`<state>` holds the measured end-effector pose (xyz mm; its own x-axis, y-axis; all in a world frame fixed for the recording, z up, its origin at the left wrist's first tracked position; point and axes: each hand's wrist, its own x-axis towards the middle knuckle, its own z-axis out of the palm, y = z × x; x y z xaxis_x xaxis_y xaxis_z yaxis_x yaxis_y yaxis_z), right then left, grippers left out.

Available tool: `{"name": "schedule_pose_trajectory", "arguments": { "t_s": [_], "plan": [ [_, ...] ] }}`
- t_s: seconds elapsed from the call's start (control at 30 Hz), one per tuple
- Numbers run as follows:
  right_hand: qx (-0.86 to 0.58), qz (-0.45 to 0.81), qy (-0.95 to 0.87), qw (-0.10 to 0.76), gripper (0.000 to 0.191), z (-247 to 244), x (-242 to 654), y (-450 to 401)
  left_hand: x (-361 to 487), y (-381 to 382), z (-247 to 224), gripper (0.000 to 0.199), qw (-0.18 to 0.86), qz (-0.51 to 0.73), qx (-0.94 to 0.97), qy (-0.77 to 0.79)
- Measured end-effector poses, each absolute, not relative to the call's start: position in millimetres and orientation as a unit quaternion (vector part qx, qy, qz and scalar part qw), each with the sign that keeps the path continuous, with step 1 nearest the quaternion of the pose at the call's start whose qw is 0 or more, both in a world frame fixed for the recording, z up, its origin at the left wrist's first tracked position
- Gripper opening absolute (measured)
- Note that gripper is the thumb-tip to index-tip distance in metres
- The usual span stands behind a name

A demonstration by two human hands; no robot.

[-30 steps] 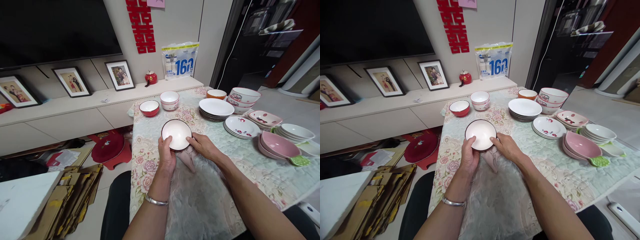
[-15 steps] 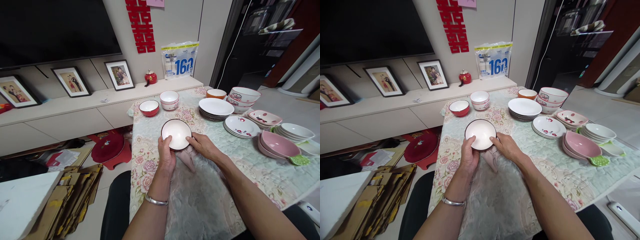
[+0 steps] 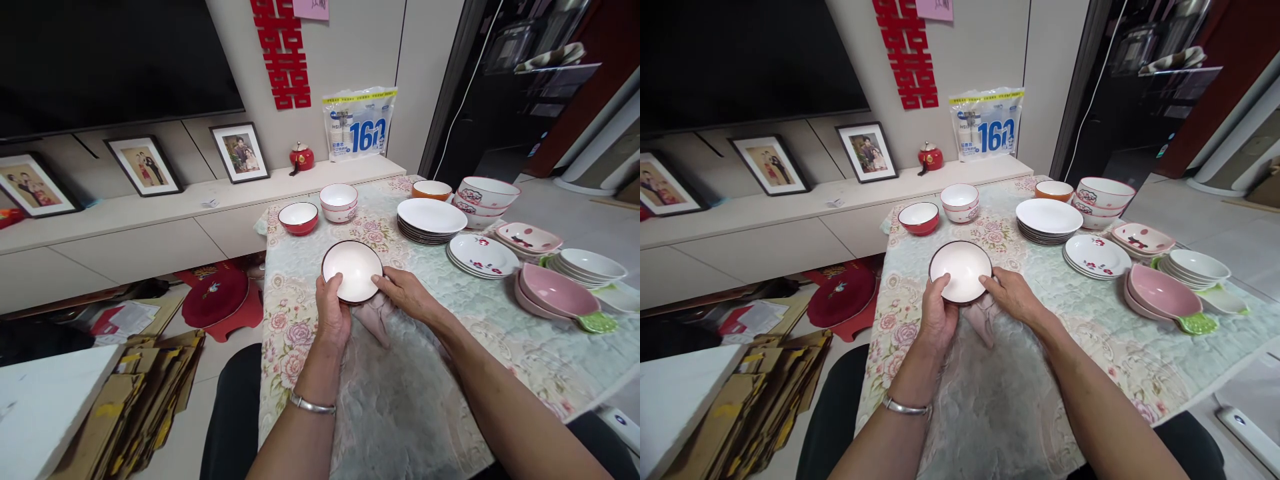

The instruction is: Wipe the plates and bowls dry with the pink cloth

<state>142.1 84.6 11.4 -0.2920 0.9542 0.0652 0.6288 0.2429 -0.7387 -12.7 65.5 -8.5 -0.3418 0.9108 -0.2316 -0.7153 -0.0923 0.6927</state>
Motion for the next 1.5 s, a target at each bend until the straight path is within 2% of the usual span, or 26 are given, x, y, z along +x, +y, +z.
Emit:
{"name": "schedule_pose_trajectory", "arguments": {
  "t_s": [0.1,0.17,0.2,0.3,0.37,0.47,0.53,0.63,0.77,0.9,1.0,1.07,1.13,1.2,1.27,1.37,1.5],
  "plan": [
    [-0.438,0.397,-0.766,0.252,0.044,17.8,151.3,83.7,-13.1,64.1,-8.7,0.037,0.547,0.743,0.109,0.370],
    [-0.387,0.413,-0.795,0.221,0.054,19.8,157.2,83.8,-13.0,63.2,-9.0,0.038,0.534,0.752,0.095,0.374],
    [-0.383,0.403,-0.805,0.209,0.052,19.2,159.0,84.1,-12.7,62.8,-9.2,0.038,0.527,0.755,0.095,0.378],
    [-0.445,0.351,-0.796,0.212,0.024,12.7,158.7,86.0,-11.3,62.3,-10.9,0.035,0.503,0.763,0.130,0.385],
    [-0.513,0.317,-0.753,0.264,0.019,7.7,156.1,87.6,-10.5,62.5,-13.3,0.032,0.481,0.763,0.162,0.400],
    [-0.586,0.261,-0.648,0.412,0.024,3.7,153.7,90.4,-9.9,63.0,-18.2,0.034,0.453,0.752,0.200,0.436],
    [-0.602,0.247,-0.593,0.475,0.030,2.5,153.2,92.1,-9.4,62.5,-20.4,0.038,0.450,0.741,0.219,0.448],
    [-0.584,0.287,-0.586,0.482,0.036,1.3,150.8,92.6,-7.7,59.2,-18.9,0.040,0.470,0.729,0.243,0.435],
    [-0.488,0.372,-0.625,0.482,0.041,4.9,145.4,87.1,-5.4,51.3,-10.5,0.037,0.526,0.702,0.272,0.395],
    [-0.457,0.318,-0.647,0.521,0.041,11.0,144.6,81.9,-5.1,45.2,-5.4,0.035,0.558,0.680,0.293,0.376],
    [-0.471,0.293,-0.653,0.516,0.041,9.5,142.7,81.7,-5.2,42.4,-5.2,0.032,0.508,0.702,0.305,0.395],
    [-0.479,0.344,-0.638,0.496,0.043,5.6,138.0,81.1,-5.4,41.5,-5.5,0.033,0.464,0.725,0.308,0.406],
    [-0.471,0.451,-0.601,0.461,0.046,1.2,131.0,78.7,-6.0,41.7,-5.7,0.035,0.436,0.745,0.296,0.408],
    [-0.457,0.558,-0.549,0.422,0.048,-2.8,123.9,75.6,-6.8,43.1,-6.1,0.035,0.423,0.757,0.276,0.413],
    [-0.461,0.603,-0.507,0.408,0.047,-6.0,119.9,74.1,-7.4,45.2,-6.6,0.033,0.425,0.755,0.270,0.420],
    [-0.507,0.539,-0.511,0.438,0.047,-7.9,123.9,77.8,-7.6,48.0,-7.4,0.036,0.457,0.727,0.301,0.415],
    [-0.550,0.306,-0.629,0.457,0.041,-3.6,139.9,84.7,-9.8,48.7,-4.2,0.041,0.491,0.682,0.360,0.404]
  ]
}}
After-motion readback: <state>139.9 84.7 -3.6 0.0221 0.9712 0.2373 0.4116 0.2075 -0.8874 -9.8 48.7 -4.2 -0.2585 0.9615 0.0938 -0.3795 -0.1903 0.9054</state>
